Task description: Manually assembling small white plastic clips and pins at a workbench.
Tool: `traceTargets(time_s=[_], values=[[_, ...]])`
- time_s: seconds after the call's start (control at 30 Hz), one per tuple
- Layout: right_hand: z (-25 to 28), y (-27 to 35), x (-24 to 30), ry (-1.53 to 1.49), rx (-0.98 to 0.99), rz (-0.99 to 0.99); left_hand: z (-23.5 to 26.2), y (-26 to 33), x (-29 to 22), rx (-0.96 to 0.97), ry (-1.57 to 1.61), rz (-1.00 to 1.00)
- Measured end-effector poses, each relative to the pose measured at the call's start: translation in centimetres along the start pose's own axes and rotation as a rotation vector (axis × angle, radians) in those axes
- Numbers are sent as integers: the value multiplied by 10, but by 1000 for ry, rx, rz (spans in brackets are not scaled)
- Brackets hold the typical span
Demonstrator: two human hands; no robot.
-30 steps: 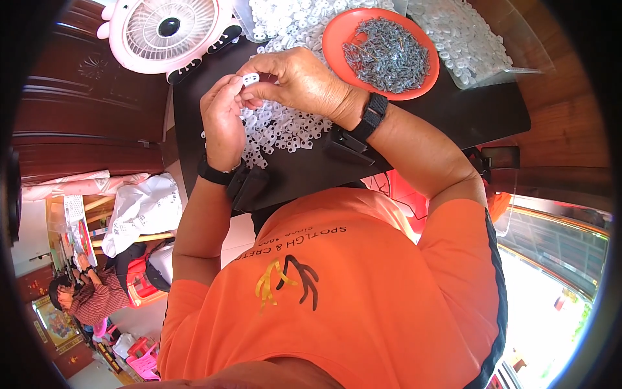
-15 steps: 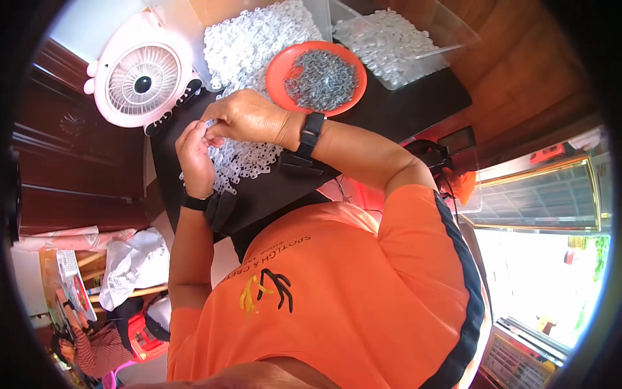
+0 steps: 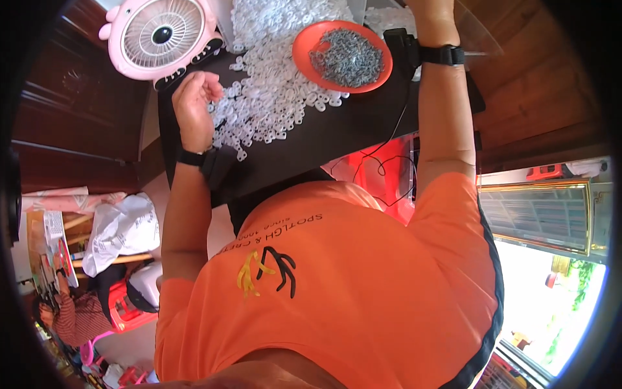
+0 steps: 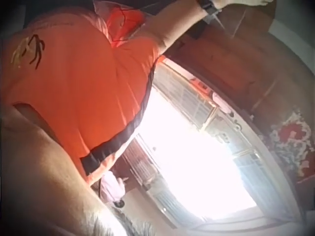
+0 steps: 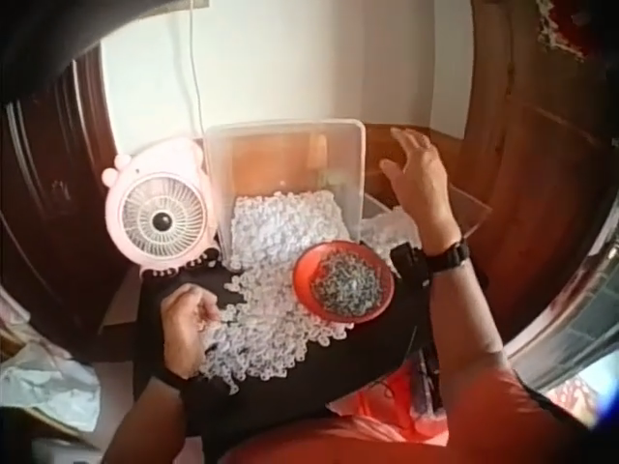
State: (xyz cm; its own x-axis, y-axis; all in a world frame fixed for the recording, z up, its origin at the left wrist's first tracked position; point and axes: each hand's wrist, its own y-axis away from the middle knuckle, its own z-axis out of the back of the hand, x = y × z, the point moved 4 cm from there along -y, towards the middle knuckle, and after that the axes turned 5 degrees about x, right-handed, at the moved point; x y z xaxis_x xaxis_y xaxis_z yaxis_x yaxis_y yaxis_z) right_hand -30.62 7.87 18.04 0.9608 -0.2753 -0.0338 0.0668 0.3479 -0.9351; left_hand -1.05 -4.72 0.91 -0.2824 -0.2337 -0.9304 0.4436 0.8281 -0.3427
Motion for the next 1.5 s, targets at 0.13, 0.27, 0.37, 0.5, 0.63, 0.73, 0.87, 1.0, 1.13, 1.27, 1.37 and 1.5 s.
traceTargets(time_s=[0.13, 0.27, 0.37, 0.5, 0.63, 0.73, 0.87, 1.0, 1.13, 1.27, 1.37, 1.5], values=[[-18, 29, 29, -616, 328, -71, 3, -2, 4, -27, 6, 28], [-48, 100, 102, -857, 953, 145, 13, -3, 13, -88, 31, 63], [-40, 132, 136, -1038, 1277, 258, 14, -6, 12, -90, 9, 98], [-36, 135, 151, -851, 1051, 432, 19, -7, 12, -108, 24, 99], [-72, 137, 150, -685, 960, 418, 19, -7, 14, -108, 5, 109], [-88, 143, 161, -646, 1019, 439, 21, -8, 15, -123, 6, 133], [-96, 150, 171, -541, 1052, 489, 19, -7, 12, -165, 51, 93], [-91, 146, 167, -566, 886, 483, 19, -8, 11, -166, 53, 98], [-68, 134, 169, -732, 1115, 495, 25, -8, 14, -157, 32, 99], [-55, 145, 168, -814, 1254, 557, 25, -9, 16, -122, 6, 100], [-54, 153, 170, -730, 1178, 619, 23, -9, 15, -124, 16, 104], [-63, 158, 172, -694, 1007, 603, 21, -9, 17, -129, 24, 113]])
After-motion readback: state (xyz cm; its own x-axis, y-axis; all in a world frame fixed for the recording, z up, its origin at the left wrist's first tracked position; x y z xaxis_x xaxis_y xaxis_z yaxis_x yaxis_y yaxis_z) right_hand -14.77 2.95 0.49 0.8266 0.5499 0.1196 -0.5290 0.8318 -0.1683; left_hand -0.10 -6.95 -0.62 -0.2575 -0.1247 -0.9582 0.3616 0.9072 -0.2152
